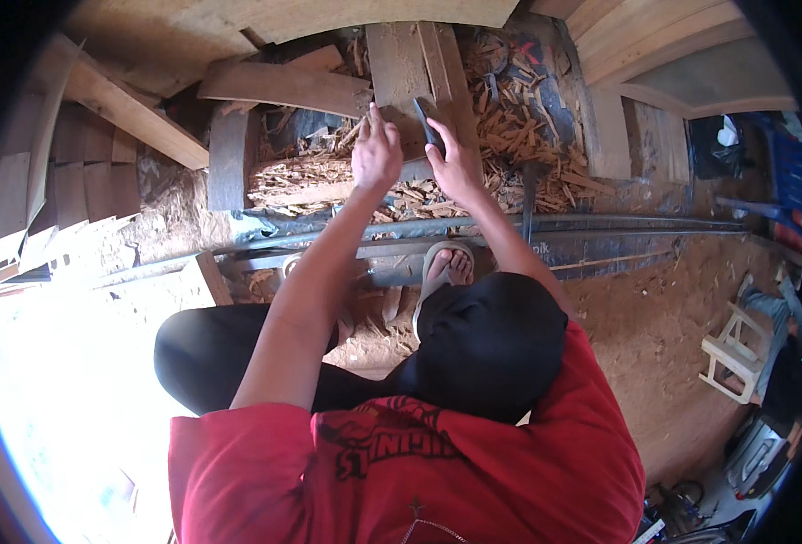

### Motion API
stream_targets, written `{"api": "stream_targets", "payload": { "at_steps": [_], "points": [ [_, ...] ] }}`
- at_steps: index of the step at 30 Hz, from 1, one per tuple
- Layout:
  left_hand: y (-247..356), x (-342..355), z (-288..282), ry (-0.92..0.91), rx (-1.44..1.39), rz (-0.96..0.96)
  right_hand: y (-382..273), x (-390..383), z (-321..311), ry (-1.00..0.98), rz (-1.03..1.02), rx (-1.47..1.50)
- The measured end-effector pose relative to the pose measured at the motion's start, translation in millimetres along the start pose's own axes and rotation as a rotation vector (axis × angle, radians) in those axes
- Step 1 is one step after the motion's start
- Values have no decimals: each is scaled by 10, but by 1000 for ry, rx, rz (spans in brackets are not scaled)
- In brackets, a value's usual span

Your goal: The person is sitting on the floor and using a chisel and hammer to carve and shape a wooden beam. They repeatedly strike the chisel to remove wood shavings and adjust the piece as needed.

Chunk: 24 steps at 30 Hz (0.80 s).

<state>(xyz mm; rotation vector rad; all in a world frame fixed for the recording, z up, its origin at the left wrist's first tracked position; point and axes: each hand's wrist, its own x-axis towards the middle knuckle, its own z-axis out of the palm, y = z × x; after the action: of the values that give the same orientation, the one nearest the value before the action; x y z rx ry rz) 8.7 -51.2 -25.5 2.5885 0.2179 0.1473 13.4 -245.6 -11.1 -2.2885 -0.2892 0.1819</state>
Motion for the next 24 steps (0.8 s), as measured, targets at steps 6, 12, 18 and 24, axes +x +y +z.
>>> {"api": "stream_targets", "payload": {
  "at_steps": [6, 12, 18, 24],
  "points": [
    [-498, -329, -211, 226, -136, -50, -358, -192, -394, -170, -42, -131],
    [-478, -437, -169, 191, -224, 113, -796, -130, -664, -256, -116, -352],
    [-423, -389, -134, 91, -197, 196, -929, -62, -728, -295, -160, -506],
    [-378, -370, -141, 85, -182, 156, -1032, -35, -763, -339, -195, -560]
  ]
}}
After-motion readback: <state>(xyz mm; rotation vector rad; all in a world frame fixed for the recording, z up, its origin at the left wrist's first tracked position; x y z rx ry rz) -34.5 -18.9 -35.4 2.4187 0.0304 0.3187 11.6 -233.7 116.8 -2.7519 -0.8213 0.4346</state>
